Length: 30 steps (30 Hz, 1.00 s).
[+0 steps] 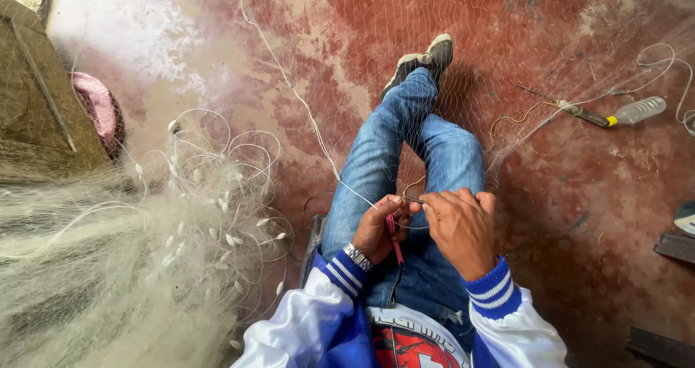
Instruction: The person repairs a fishing net by cutting sections of the mesh and thread with scissors, then pulling the net by hand.
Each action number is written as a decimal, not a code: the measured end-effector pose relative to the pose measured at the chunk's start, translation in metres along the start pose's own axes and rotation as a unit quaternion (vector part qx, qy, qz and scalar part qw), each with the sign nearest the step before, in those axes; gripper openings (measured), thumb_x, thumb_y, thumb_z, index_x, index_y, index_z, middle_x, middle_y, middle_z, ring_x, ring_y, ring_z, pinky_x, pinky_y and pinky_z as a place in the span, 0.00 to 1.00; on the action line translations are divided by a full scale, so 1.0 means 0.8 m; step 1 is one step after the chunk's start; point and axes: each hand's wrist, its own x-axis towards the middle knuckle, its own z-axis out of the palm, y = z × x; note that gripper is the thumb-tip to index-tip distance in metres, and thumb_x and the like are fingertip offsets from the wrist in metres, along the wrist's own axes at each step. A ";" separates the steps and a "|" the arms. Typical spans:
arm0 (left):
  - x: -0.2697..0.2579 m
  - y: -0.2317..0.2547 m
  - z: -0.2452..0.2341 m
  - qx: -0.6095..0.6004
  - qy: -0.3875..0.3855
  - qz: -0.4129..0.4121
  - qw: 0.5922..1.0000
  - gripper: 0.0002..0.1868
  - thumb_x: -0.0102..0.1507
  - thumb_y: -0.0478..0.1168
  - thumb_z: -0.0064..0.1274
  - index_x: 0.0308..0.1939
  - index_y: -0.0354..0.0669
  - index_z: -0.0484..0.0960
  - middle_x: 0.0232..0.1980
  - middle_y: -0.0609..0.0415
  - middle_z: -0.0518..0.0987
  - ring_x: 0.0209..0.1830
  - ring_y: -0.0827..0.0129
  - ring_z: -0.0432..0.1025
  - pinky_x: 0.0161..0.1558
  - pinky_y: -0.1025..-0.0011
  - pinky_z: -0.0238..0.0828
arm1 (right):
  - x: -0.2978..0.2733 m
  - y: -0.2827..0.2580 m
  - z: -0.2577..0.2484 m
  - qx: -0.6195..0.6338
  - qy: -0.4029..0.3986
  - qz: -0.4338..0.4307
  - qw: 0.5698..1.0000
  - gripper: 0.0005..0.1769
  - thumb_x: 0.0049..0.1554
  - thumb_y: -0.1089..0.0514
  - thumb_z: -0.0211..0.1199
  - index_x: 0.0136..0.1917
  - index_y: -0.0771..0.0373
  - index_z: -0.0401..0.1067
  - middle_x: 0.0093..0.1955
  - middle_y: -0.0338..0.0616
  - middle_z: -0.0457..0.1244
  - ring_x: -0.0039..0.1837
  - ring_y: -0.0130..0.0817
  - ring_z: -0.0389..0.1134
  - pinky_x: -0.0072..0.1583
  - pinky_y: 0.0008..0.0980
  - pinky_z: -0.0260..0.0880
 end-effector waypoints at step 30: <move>-0.001 0.002 -0.001 -0.005 0.004 -0.012 1.000 0.07 0.57 0.42 0.47 0.32 0.46 0.69 0.34 0.47 0.78 0.24 0.74 0.67 0.16 0.87 0.48 | 0.005 -0.007 0.004 0.016 0.019 -0.014 1.000 0.07 0.53 0.51 0.50 0.45 0.40 0.67 0.34 0.26 0.61 0.48 0.27 0.62 0.54 0.33 0.50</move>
